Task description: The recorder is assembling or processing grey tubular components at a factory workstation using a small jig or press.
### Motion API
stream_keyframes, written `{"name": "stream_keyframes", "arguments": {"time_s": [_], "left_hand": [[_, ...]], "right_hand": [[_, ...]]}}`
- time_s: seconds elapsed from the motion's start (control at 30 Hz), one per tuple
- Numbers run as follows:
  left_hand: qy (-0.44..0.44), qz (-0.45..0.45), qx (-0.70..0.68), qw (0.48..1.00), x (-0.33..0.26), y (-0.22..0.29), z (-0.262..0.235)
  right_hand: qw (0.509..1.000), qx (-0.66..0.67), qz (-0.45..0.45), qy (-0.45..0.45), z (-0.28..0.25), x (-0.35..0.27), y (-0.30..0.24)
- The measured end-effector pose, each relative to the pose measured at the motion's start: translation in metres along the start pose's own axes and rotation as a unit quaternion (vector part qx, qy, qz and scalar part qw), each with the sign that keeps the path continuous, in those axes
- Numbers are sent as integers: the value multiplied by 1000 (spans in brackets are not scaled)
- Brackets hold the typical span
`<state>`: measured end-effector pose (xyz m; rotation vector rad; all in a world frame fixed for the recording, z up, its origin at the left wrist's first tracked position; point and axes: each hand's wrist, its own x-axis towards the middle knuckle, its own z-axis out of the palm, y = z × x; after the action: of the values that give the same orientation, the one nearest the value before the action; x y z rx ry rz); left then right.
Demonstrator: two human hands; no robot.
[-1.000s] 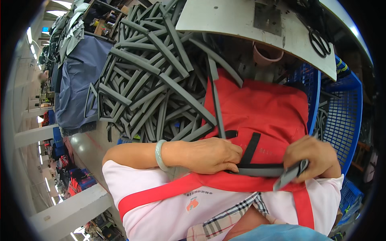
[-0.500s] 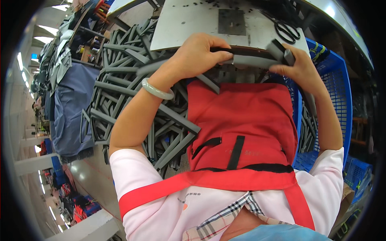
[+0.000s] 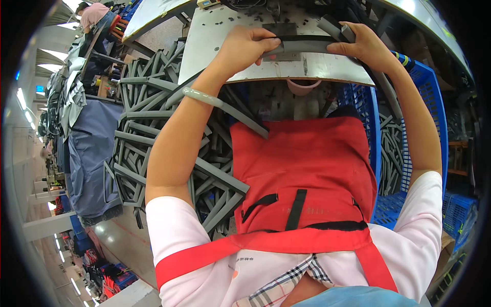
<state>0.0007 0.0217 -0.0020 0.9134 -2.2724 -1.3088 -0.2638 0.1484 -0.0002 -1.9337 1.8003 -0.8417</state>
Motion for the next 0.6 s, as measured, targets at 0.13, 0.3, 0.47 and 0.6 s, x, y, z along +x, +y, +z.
{"name": "stream_keyframes", "arguments": {"time_s": [0.13,0.3,0.47,0.6], "left_hand": [[30,-7,-11,999,15,-5,-2],[23,-16,14,1000,24,-7,-10],[15,10,30,999,39,-8,-8],[24,16,-6,1000,51,-19,-18]], "right_hand": [[1000,-22,-1,-15,0,21,13],[999,-50,-15,11,1,33,15],[1000,-17,11,-15,-6,39,19],[995,-42,95,5,-16,52,-9]]}}
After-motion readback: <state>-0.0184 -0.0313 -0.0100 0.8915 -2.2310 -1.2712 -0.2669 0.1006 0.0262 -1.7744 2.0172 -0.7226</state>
